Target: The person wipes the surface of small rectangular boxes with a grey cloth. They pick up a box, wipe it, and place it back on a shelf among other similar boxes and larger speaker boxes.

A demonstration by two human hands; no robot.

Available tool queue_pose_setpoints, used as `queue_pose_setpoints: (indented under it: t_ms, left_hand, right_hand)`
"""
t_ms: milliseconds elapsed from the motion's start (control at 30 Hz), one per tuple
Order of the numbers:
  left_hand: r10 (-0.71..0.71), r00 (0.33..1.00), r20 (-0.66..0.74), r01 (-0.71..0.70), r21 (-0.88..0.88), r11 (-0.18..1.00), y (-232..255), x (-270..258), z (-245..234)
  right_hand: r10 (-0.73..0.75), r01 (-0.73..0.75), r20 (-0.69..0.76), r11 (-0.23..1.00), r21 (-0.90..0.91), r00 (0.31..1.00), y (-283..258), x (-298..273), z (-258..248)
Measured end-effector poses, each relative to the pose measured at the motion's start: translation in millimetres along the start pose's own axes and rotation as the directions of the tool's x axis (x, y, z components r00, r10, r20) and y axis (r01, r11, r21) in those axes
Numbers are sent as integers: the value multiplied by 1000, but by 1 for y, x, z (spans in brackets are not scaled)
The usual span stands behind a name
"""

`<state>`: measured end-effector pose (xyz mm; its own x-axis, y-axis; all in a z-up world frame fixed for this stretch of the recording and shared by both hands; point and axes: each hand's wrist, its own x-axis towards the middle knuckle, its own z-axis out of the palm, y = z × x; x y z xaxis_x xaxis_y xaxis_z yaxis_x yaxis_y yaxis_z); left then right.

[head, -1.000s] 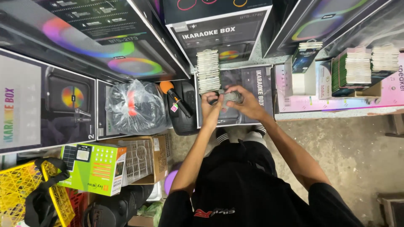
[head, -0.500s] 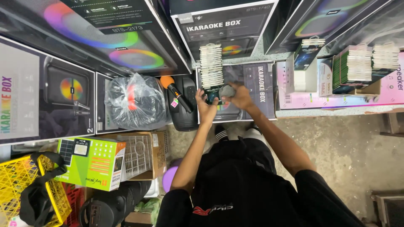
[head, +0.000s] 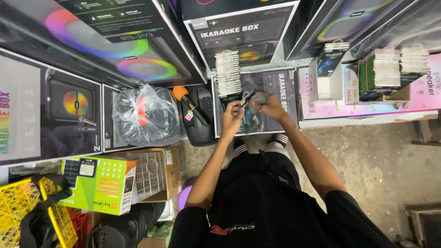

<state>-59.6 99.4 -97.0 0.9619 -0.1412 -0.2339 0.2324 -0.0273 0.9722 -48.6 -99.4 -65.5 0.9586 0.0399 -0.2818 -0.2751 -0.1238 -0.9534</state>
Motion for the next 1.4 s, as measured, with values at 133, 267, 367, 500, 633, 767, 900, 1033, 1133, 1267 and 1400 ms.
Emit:
queue_pose_setpoints:
  t_ms: [133, 267, 367, 500, 633, 767, 900, 1033, 1133, 1267, 1400]
  left_hand:
    - [-86, 994, 66, 101, -260, 960, 25, 6, 6]
    - [85, 984, 159, -39, -271, 962, 44, 7, 17]
    - [117, 944, 310, 57, -499, 864, 116, -6, 33]
    - [-97, 900, 425, 358, -591, 723, 194, -18, 51]
    - [-79, 918, 389, 316, -593, 740, 157, 10, 69]
    - [93, 946, 312, 128, -620, 774, 160, 24, 83]
    - [27, 936, 351, 255, -728, 636, 181, 26, 96]
    - [153, 898, 413, 251, -765, 594, 167, 35, 107]
    - [63, 870, 489, 375, -739, 559, 200, 19, 119]
    - [62, 859, 508, 328, -639, 695, 227, 11, 136]
    - [32, 900, 434, 312, -694, 648, 209, 27, 144]
  right_hand:
    - [118, -113, -35, 987, 115, 992, -42, -4, -11]
    - [174, -149, -134, 973, 175, 976, -67, -7, -18]
    - [118, -116, -290, 993, 23, 950, -132, -29, -16]
    - [-323, 149, -503, 923, -355, 802, -166, -50, -16]
    - [-670, 420, -399, 721, -551, 626, -198, -68, -22]
    - [-705, 520, -221, 664, -537, 674, -199, -75, -35]
    - [-703, 518, -175, 647, -560, 689, -183, -68, -64]
    - [-699, 476, -246, 661, -580, 671, -195, -67, -92]
    - [-667, 445, -364, 722, -529, 650, -200, -56, -112]
    - [-732, 526, -358, 672, -522, 580, -234, -60, -117]
    - [-786, 663, -143, 591, -460, 602, -246, -66, -118]
